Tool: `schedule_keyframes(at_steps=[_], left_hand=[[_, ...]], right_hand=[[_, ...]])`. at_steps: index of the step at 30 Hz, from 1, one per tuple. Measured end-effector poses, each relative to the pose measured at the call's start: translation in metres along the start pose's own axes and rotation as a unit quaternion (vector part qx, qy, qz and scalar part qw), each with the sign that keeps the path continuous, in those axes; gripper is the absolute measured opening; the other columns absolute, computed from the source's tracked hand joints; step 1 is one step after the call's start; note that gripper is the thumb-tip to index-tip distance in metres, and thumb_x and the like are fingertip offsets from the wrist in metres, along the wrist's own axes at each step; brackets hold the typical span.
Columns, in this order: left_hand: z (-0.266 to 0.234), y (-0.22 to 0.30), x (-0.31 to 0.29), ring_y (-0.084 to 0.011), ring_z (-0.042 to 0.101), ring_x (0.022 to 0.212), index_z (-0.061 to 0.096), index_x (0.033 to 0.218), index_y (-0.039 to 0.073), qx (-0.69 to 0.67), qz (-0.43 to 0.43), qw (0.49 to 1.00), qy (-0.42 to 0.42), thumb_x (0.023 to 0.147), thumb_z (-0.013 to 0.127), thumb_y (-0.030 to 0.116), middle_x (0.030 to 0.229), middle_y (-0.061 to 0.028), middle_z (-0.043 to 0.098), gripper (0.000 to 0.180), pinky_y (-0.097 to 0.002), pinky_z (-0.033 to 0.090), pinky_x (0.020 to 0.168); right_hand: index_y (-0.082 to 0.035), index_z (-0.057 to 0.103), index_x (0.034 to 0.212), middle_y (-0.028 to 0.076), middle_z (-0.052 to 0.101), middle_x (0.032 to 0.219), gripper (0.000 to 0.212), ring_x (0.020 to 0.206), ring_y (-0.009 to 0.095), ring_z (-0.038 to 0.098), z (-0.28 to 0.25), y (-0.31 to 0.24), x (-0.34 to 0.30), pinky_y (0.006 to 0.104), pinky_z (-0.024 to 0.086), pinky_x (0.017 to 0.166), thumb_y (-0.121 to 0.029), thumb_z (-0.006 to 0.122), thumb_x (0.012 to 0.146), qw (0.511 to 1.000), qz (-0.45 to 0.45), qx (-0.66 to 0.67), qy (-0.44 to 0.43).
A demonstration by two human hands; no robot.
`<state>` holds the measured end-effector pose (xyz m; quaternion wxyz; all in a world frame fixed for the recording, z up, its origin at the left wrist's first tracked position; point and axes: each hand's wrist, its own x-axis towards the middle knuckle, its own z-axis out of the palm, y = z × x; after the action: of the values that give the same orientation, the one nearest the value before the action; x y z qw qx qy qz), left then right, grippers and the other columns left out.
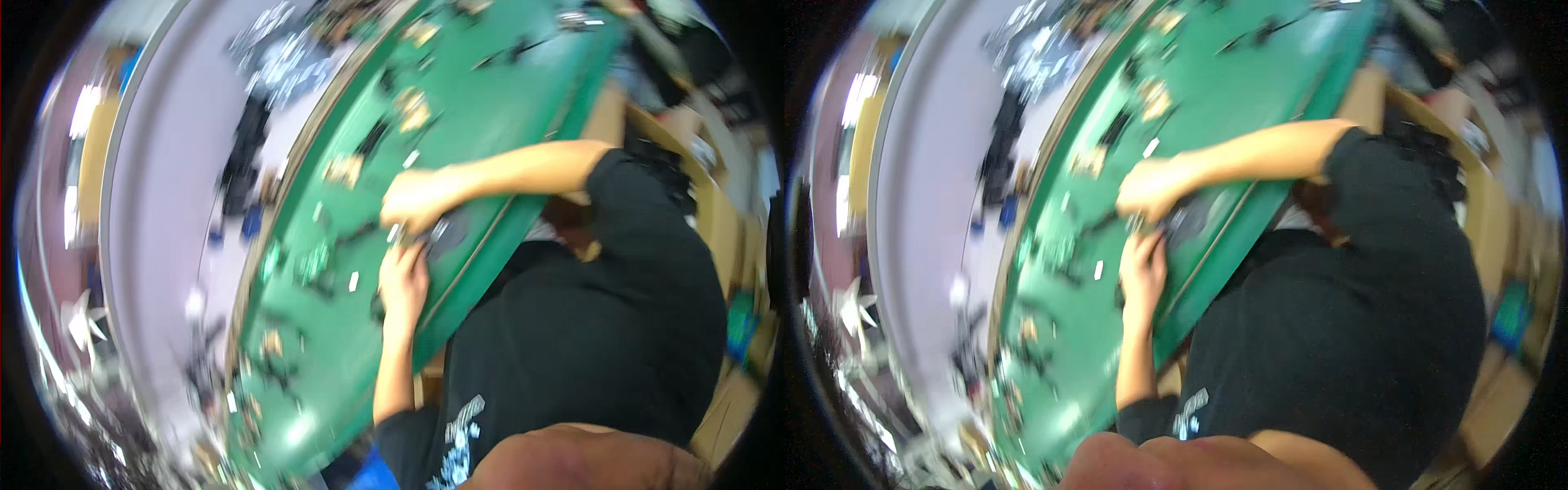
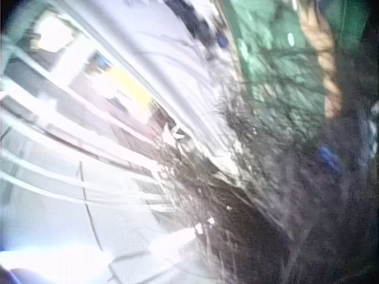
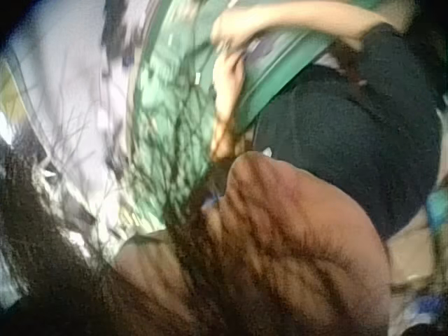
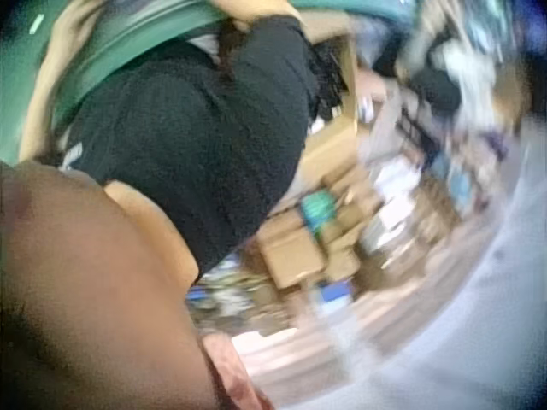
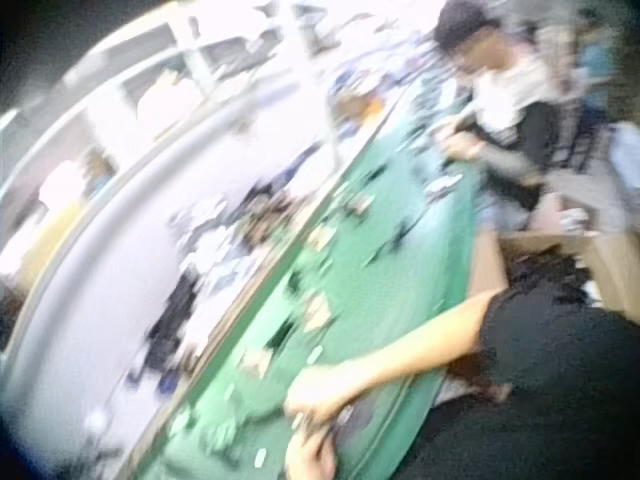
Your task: The person assembles electronic components and wires onto PCB boards, then places the assembled boards into plastic casings by hand.
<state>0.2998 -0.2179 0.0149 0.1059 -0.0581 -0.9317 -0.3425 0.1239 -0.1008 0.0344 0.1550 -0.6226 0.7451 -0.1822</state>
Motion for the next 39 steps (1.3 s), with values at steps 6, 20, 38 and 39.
schedule_keyframes(at_steps=[6,20,38,39], left_hand=[[-0.010,-0.002,-0.003,-0.0360,0.061,0.086,0.068,0.119,-0.001,-0.008,-0.001,1.000,-0.027,0.091,0.065,0.003,0.097,-0.0186,0.062,0.029,-0.0439,0.050,0.078],[0.002,-0.024,0.016,-0.0237,0.048,0.064,0.066,0.093,-0.001,-0.167,-0.074,0.980,-0.074,0.085,0.067,-0.003,0.074,-0.0113,0.049,0.009,-0.0346,0.042,0.061],[-0.008,-0.003,0.036,-0.0136,0.051,0.066,0.075,0.113,0.004,-0.170,-0.200,0.954,-0.148,0.076,0.074,-0.003,0.079,-0.0051,0.063,0.038,-0.0284,0.048,0.065],[-0.009,-0.004,0.036,-0.0135,0.052,0.066,0.074,0.113,0.004,-0.173,-0.200,0.953,-0.148,0.076,0.073,-0.004,0.079,-0.0050,0.063,0.037,-0.0285,0.048,0.065]], right_hand=[[-0.010,0.072,0.079,0.015,0.072,0.077,0.034,0.076,0.036,0.071,0.020,0.005,0.029,0.0487,0.055,0.065,-0.033,0.082,0.057,0.999,0.004,-0.018,-0.029],[-0.002,0.059,0.111,0.017,0.070,0.092,0.041,0.085,0.037,0.068,0.023,0.025,-0.049,0.0455,0.053,0.073,-0.034,0.069,0.088,0.959,-0.087,0.262,0.062],[-0.011,0.072,0.106,0.010,0.067,0.122,0.031,0.116,0.026,0.062,0.032,0.009,-0.101,0.0503,0.043,0.107,-0.014,0.079,0.076,0.976,-0.089,0.101,0.173],[-0.011,0.072,0.106,0.010,0.067,0.122,0.031,0.116,0.026,0.062,0.031,0.007,-0.100,0.0503,0.043,0.107,-0.014,0.079,0.076,0.975,-0.089,0.103,0.173]])
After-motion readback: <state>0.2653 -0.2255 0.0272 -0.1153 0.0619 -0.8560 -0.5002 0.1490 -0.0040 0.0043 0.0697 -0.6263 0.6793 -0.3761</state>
